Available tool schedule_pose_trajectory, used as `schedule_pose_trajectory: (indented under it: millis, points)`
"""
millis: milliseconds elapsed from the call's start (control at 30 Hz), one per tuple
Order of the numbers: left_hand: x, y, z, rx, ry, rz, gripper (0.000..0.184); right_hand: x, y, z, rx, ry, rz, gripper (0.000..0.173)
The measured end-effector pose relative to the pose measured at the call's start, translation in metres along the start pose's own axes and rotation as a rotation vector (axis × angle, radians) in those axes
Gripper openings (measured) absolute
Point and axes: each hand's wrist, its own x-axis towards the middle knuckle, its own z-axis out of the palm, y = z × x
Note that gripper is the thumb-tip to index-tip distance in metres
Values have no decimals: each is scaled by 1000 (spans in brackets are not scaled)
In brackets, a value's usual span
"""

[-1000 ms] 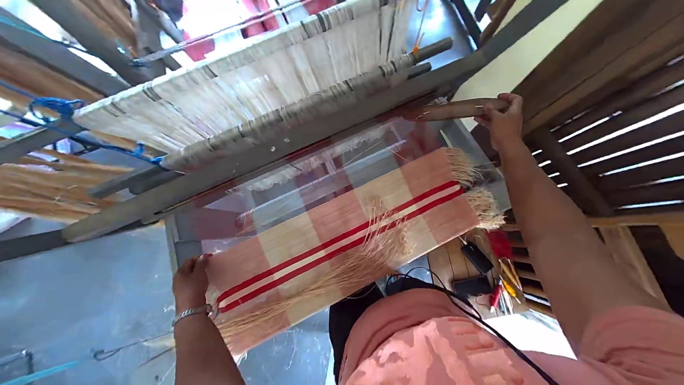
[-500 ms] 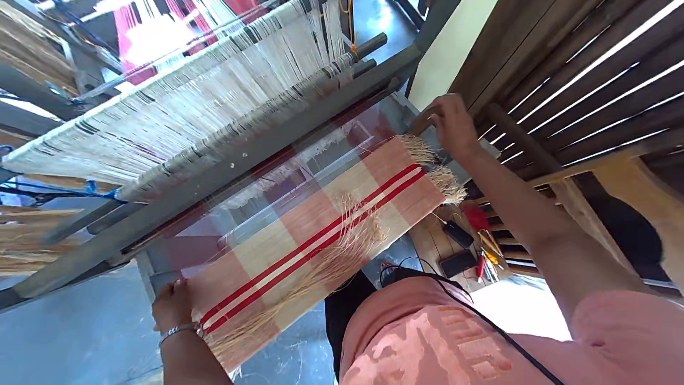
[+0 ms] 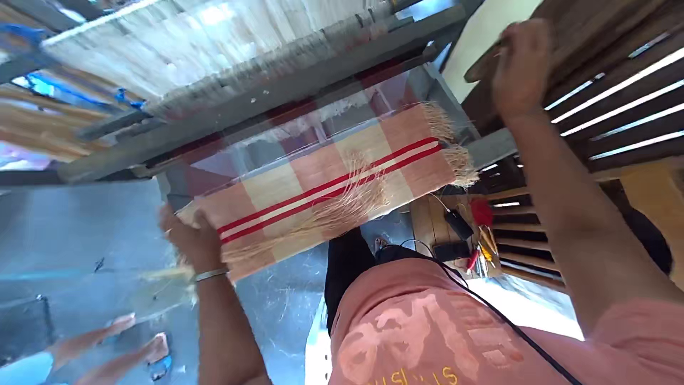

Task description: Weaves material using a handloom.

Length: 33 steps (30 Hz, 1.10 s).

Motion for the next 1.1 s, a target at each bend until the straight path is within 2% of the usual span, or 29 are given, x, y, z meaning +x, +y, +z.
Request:
schedule_pose_trajectory:
  millis: [100,167,233,367,433,500,567,667,767,900,1100]
  points:
    - [-72,53,18,-137,14,183,64,-10,-43,-56,182,218,-135,56]
    - [-114,88,38,-201,0,293,63,-33,-95,-75,449,187,-188,70]
    - [-148,116,54,-293,-28,373,67,-64,-145,-77,716,48,-257,77]
    - [-196,146,61,-349,-12,378,86,-115,-223,-52,1144,-398,-328,71]
    - [-209,136,61,-322,12,323,73,-126,-246,-35,1227,-638,-391,65]
    - [-220,116,60,-328,-23,237,62,-114,-264,-12,1164,-735,-487,56]
    - [-232,92,55,-318,-65,152,61,-81,-277,20,956,-640,-564,47]
    - [-248,61,45,-343,-86,38,63,-29,-287,84,516,-550,-512,62]
    - [-263,40,35,-380,-42,-33,64,-30,-284,134,212,-545,-397,78]
    - [-271,18,23,-394,-10,-99,65,-38,-283,133,136,-606,-340,87]
    - [-263,-12,25,-377,-35,-176,65,-41,-284,146,79,-476,-349,86]
